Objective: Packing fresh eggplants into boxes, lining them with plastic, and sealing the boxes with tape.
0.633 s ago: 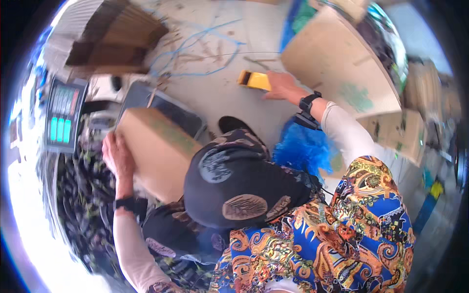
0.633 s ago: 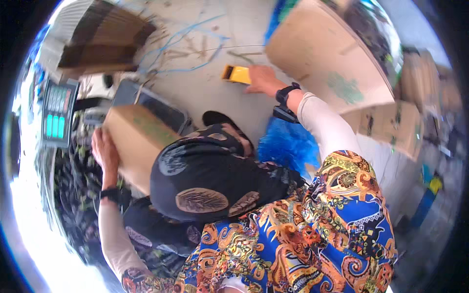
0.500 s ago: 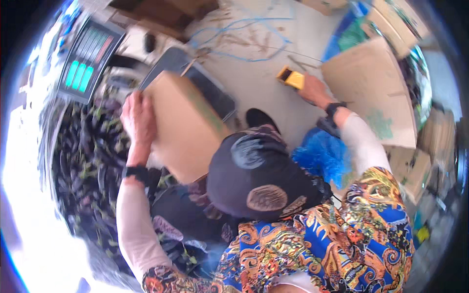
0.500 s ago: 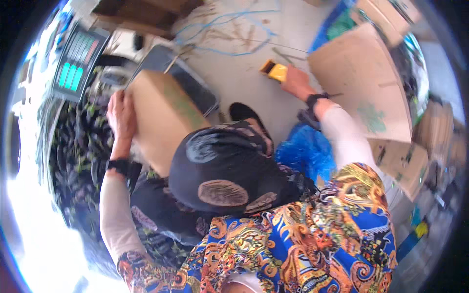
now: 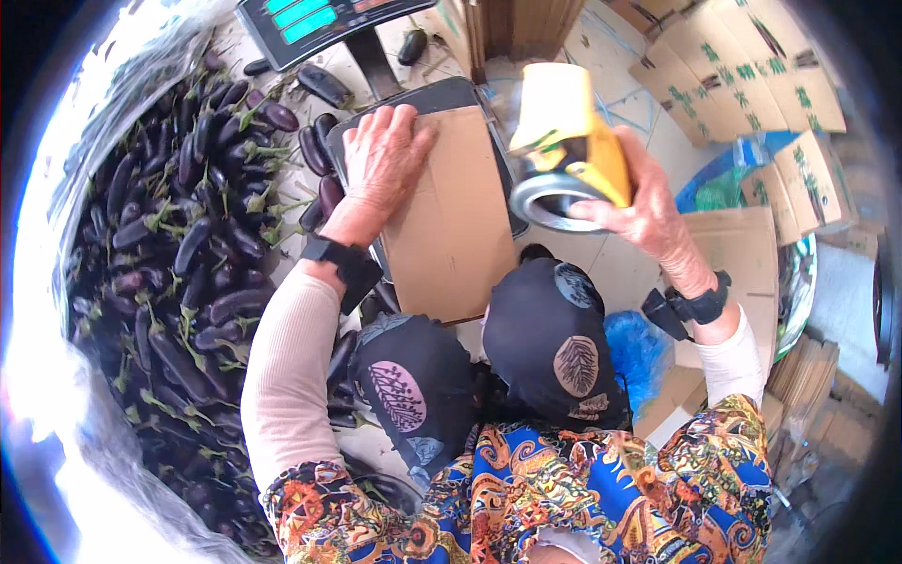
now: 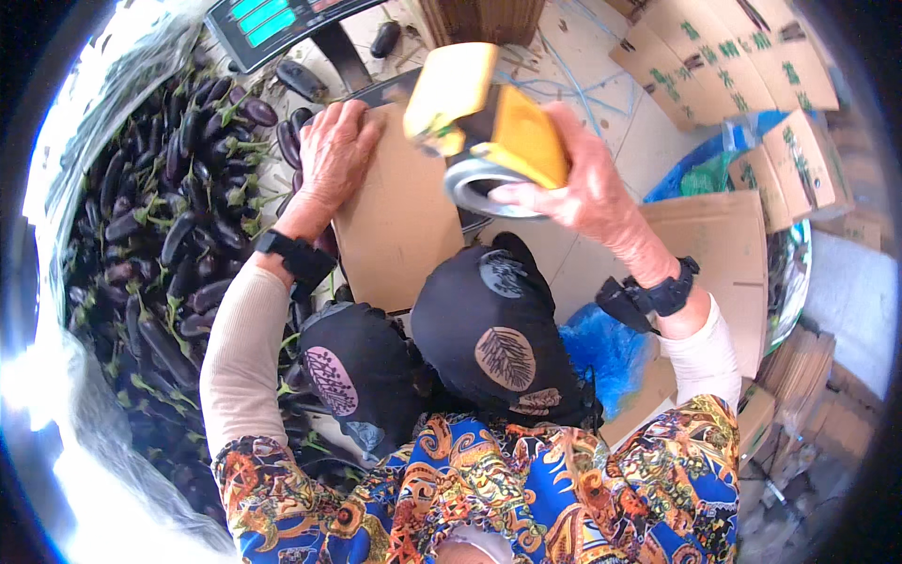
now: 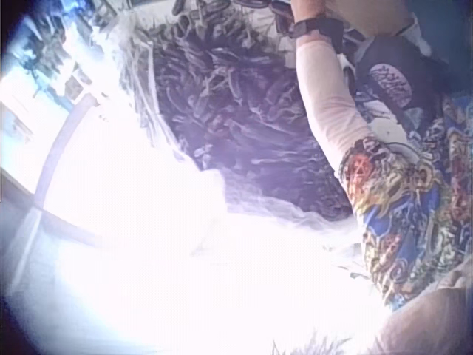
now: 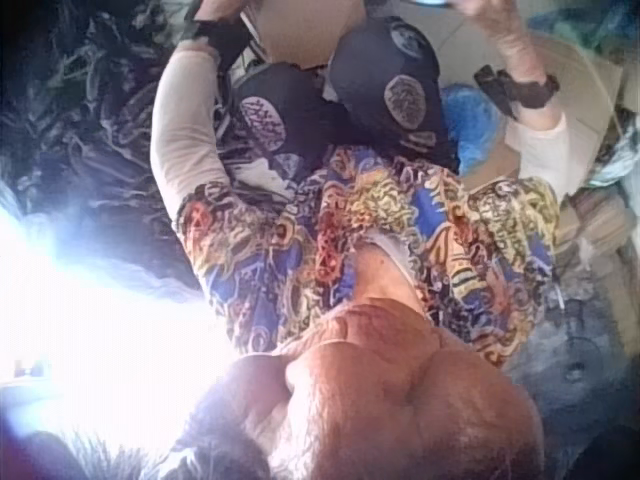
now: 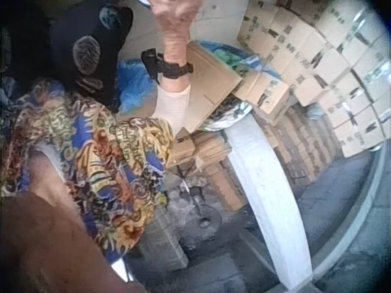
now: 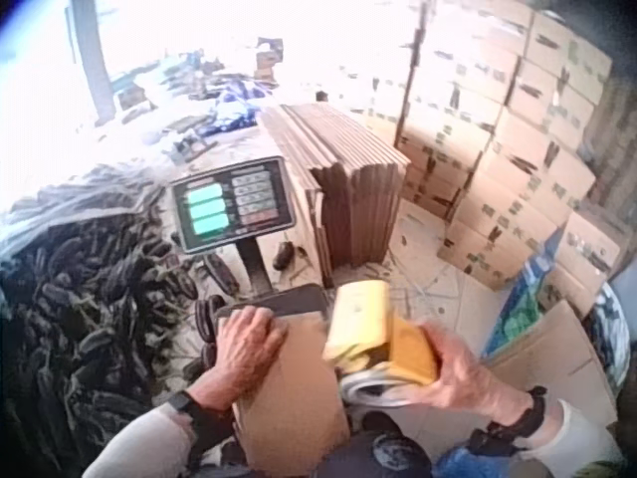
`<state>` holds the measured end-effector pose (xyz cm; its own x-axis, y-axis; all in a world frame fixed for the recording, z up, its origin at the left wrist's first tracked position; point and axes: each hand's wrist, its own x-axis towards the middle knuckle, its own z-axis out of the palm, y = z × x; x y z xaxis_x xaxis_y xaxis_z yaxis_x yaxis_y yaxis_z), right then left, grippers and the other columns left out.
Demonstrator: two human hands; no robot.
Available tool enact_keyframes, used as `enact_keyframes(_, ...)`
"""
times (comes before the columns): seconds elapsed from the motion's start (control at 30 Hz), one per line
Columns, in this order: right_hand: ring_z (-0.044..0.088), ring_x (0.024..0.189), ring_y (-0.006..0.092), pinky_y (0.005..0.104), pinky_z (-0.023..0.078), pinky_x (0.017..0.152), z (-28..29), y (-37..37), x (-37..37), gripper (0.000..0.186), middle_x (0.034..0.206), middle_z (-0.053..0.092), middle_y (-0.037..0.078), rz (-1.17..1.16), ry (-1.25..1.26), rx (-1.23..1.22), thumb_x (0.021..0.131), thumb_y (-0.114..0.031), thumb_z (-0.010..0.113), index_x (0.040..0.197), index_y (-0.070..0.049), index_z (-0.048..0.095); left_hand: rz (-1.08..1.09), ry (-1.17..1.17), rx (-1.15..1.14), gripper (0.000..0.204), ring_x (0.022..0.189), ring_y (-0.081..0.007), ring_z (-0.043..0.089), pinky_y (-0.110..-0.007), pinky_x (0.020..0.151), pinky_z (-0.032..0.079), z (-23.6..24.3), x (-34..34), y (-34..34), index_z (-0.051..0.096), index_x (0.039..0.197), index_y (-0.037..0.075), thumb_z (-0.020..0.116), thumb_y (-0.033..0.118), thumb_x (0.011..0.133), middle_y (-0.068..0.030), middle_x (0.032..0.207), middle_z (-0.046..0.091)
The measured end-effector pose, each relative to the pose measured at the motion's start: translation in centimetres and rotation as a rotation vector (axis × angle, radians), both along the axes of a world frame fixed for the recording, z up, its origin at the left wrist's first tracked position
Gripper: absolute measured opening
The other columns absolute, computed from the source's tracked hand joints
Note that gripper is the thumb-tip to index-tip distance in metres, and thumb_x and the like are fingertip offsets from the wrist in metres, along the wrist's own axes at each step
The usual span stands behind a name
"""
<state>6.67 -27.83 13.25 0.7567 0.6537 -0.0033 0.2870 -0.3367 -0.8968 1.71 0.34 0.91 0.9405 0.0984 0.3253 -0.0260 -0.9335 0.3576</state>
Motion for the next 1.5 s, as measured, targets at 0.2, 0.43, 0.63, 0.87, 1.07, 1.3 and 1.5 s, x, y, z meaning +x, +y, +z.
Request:
enact_keyframes(0.2, 0.065, 0.085, 0.0352, 0.0391, 0.052, 0.076, -0.9, 6.9, -0.1, 0.062, 0.089, 0.063, 0.02, 0.362, -0.281, -0.151, 0.065, -0.028, 0.085, 0.108, -0.004, 0.047, -0.035, -0.111, 0.019, 0.022, 0.087, -0.0242, 0.053, -0.041, 0.073, 0.037, -0.8, 0.7, -0.6, 0.056, 0.09, 0.014, 0.06, 0.033, 0.08, -0.0034, 0.086, 0.053)
enact_keyframes(0.43, 0.064, 0.09, 0.0356, 0.0384, 0.051, 0.08, -0.2, 8.8, -0.7, 0.067, 0.095, 0.063, 0.019, 0.403, -0.301, -0.269, 0.063, -0.026, 0.085, 0.113, -0.002, 0.048, -0.031, -0.228, -0.051, 0.022, 0.084, -0.0248, 0.053, -0.04, 0.073, 0.038, -2.1, 0.3, 0.2, 0.06, 0.086, 0.015, 0.059, 0.035, 0.078, -0.0045, 0.083, 0.054)
enact_keyframes(0.63, 0.064, 0.091, 0.0359, 0.0388, 0.051, 0.08, -0.1, 9.3, -0.9, 0.065, 0.095, 0.063, 0.019, 0.479, -0.383, -0.368, 0.065, -0.025, 0.084, 0.113, -0.003, 0.048, -0.148, -0.147, 0.065, 0.021, 0.091, -0.0275, 0.053, -0.041, 0.079, 0.04, -0.3, -0.2, 0.3, 0.066, 0.095, 0.016, 0.059, 0.032, 0.082, -0.0066, 0.091, 0.057)
enact_keyframes(0.87, 0.065, 0.089, 0.0358, 0.0401, 0.053, 0.08, 0.3, 8.9, -1.2, 0.062, 0.094, 0.063, 0.019, 0.454, -0.378, -0.364, 0.065, -0.024, 0.084, 0.111, -0.004, 0.047, 0.31, -0.029, -1.661, 0.041, 0.086, -0.0178, 0.059, -0.031, 0.074, 0.046, 4.0, -7.1, 1.9, 0.059, 0.11, 0.003, 0.055, 0.04, 0.092, -0.0063, 0.091, 0.063)
enact_keyframes(1.07, 0.066, 0.089, 0.0339, 0.0381, 0.053, 0.079, 0.4, 9.1, -1.3, 0.061, 0.093, 0.064, 0.018, 0.458, -0.391, -0.344, 0.065, -0.022, 0.083, 0.112, -0.004, 0.048, 0.159, 0.041, -1.611, 0.023, 0.073, -0.0077, 0.057, -0.023, 0.068, 0.044, 7.5, -12.4, 0.8, 0.061, 0.103, 0.003, 0.062, 0.022, 0.09, -0.0003, 0.079, 0.063)
enact_keyframes(1.3, 0.066, 0.089, 0.0323, 0.0376, 0.053, 0.08, 0.7, 8.9, -1.4, 0.06, 0.094, 0.064, 0.016, 0.446, -0.399, -0.368, 0.063, -0.021, 0.085, 0.111, -0.005, 0.051, 0.231, -0.013, -1.067, 0.008, 0.066, -0.0142, 0.062, -0.029, 0.061, 0.048, 5.2, -12.1, 1.0, 0.061, 0.088, -0.001, 0.061, 0.006, 0.085, -0.0098, 0.072, 0.065)
enact_keyframes(1.5, 0.066, 0.088, 0.0309, 0.036, 0.052, 0.079, 0.1, 7.3, -0.7, 0.069, 0.096, 0.063, 0.014, 0.446, -0.375, -0.382, 0.063, -0.02, 0.084, 0.118, -0.007, 0.046, 0.298, 0.054, -1.419, 0.02, 0.077, -0.0111, 0.059, -0.022, 0.067, 0.047, 1.8, -14.3, 4.2, 0.062, 0.102, -0.001, 0.058, 0.016, 0.092, -0.0039, 0.085, 0.063)
